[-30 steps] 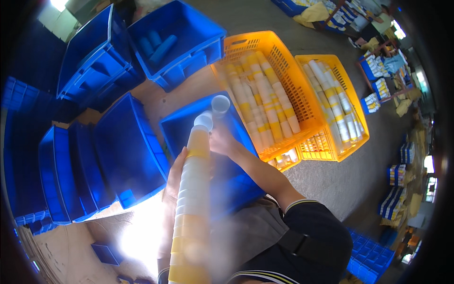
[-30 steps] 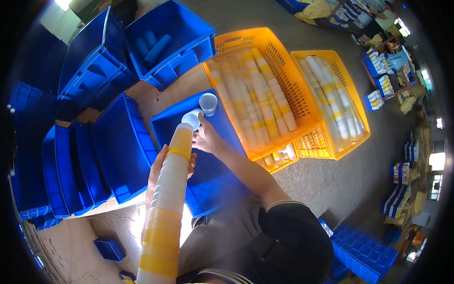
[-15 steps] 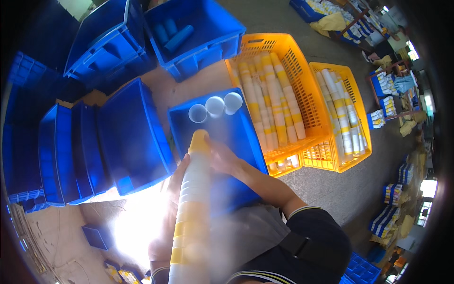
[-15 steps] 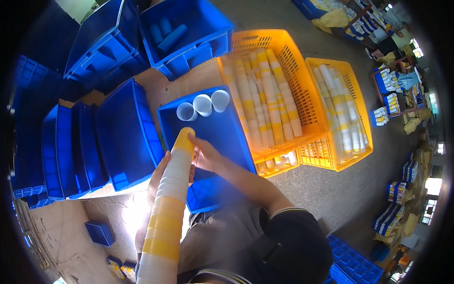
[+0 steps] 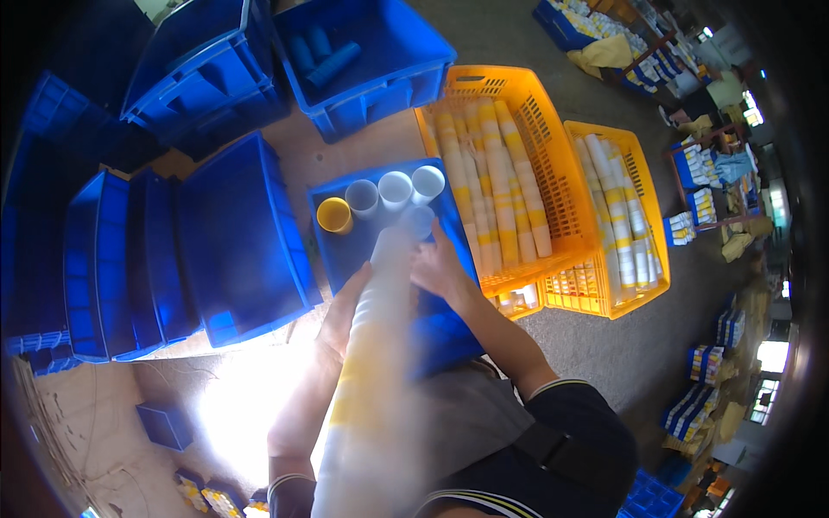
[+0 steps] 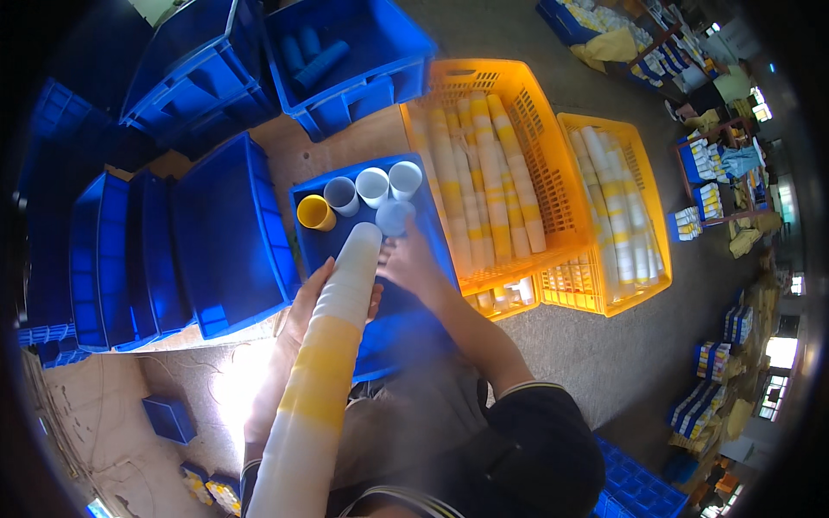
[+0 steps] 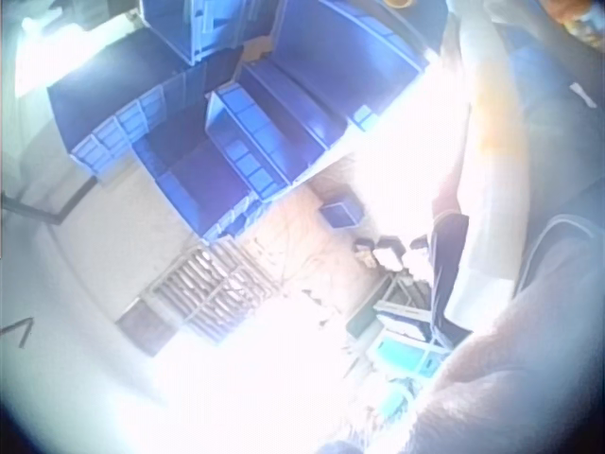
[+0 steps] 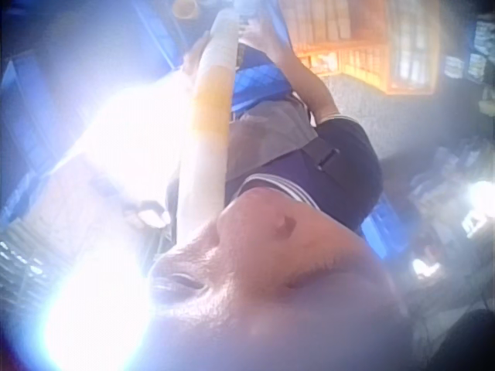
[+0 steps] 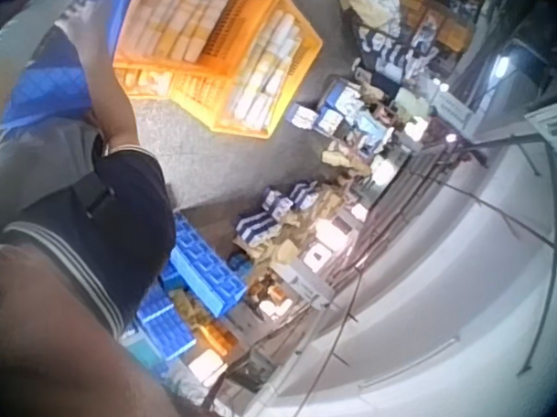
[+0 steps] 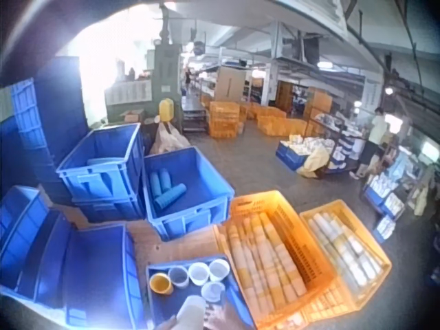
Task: The person pours white granular material from a blue tray into a hopper, then places empty trays on a stack. They pick up a tray of small cups, load them with rolled material from a yellow basket, and use a green tool to adjust contents. The person then places filled trays onto a machine and arranges additional trays of cups on the floor.
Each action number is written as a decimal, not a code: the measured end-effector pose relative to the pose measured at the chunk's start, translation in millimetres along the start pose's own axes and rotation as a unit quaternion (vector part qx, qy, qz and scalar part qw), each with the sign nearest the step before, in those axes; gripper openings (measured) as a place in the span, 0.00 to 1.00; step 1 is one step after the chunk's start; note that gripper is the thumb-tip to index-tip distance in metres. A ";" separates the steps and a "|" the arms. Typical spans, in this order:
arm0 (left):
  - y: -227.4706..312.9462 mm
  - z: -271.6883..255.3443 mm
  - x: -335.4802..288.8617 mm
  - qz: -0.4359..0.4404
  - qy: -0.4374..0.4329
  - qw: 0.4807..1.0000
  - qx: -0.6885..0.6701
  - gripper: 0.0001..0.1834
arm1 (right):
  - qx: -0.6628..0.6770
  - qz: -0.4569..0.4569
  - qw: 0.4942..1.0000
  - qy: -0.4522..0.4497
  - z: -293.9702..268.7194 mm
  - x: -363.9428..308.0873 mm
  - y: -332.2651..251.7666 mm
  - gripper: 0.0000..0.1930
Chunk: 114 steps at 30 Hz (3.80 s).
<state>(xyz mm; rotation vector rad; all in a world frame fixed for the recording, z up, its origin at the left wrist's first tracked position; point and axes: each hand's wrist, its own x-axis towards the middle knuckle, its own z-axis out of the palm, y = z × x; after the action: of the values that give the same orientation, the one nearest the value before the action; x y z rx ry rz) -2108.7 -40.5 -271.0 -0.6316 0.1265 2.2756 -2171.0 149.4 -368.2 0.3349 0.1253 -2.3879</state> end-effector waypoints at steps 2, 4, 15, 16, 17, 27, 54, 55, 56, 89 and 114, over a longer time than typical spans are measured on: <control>4.8 -4.3 0.9 -0.017 0.028 0.999 0.017 0.31 | -0.060 0.044 0.991 0.109 -0.9 0.5 9.9 0.34; 9.5 -8.7 -2.0 -0.024 0.038 0.998 0.053 0.31 | -0.412 -0.044 0.901 0.131 1.1 3.9 19.5 0.32; 9.0 -13.2 -34.5 0.056 0.183 0.978 0.078 0.20 | -0.535 -0.108 0.838 0.001 17.9 9.7 55.5 0.33; 9.6 -15.9 -36.3 0.048 0.169 0.982 0.067 0.24 | -0.595 -0.134 0.792 -0.024 17.7 10.1 58.2 0.32; 8.3 -19.5 -37.5 0.043 0.130 0.989 0.052 0.29 | -0.612 -0.132 0.780 -0.019 17.1 9.4 61.5 0.31; -5.0 -40.4 -61.8 0.009 0.117 0.992 0.044 0.35 | -0.562 -0.109 0.820 0.003 5.4 3.2 78.2 0.25; -21.8 -11.2 -89.0 -0.055 0.122 0.966 0.222 0.32 | -0.303 -0.016 0.952 0.031 0.7 -40.7 96.8 0.24; -22.6 -10.2 -93.4 -0.051 0.121 0.969 0.211 0.31 | -0.441 -0.098 0.891 0.046 -0.9 -34.6 96.8 0.24; -22.8 -9.6 -96.9 -0.046 0.107 0.975 0.192 0.31 | -0.452 -0.139 0.879 0.062 -3.8 -34.8 100.0 0.23; -120.8 -88.1 -87.3 0.036 0.166 0.985 0.034 0.33 | -0.907 -0.350 0.222 -0.078 -26.0 -2.3 54.2 0.20; -105.4 -26.5 -104.5 0.052 0.144 0.976 0.155 0.32 | -0.497 -0.005 0.866 0.051 -30.6 -75.1 71.8 0.37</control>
<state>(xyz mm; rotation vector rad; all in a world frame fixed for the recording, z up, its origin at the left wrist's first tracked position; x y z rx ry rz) -1962.6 -41.0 -233.7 -0.7967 0.6557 2.1859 -2063.0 150.0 -376.9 -0.0457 1.3380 -1.9846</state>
